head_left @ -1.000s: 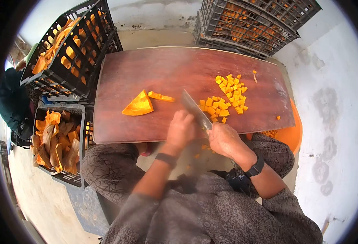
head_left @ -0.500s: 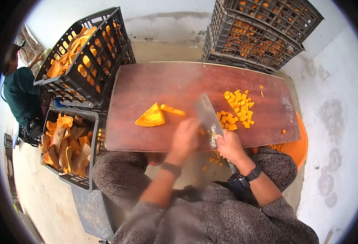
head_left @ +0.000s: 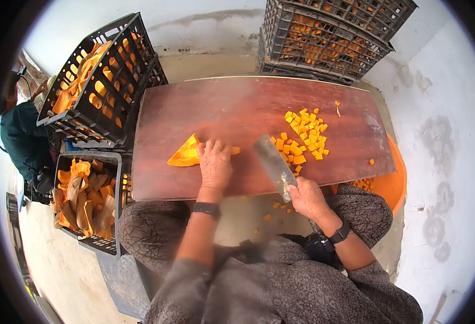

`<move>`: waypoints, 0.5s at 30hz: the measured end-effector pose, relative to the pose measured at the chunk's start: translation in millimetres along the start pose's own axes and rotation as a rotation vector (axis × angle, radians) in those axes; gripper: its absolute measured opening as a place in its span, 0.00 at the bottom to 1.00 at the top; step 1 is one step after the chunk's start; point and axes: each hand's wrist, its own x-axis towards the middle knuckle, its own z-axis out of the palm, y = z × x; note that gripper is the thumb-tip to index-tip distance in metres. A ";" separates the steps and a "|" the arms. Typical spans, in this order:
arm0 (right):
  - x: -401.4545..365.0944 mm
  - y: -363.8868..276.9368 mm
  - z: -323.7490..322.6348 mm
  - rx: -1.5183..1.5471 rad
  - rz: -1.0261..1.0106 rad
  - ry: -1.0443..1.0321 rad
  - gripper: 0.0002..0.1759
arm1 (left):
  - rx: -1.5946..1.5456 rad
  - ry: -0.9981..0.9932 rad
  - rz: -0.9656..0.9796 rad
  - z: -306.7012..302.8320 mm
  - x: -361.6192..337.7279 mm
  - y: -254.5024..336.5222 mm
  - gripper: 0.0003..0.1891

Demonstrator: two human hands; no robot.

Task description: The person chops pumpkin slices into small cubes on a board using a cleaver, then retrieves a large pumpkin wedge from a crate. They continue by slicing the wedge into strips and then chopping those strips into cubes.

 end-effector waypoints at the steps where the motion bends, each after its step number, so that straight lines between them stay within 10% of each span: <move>1: 1.8 1.7 -1.0 0.032 0.026 0.017 0.15 | -0.009 -0.042 -0.007 3.1 -2.0 4.3 0.15; 15: 2.5 8.9 3.3 0.171 0.068 0.006 0.14 | -0.168 -0.132 -0.080 -7.5 -27.8 32.5 0.23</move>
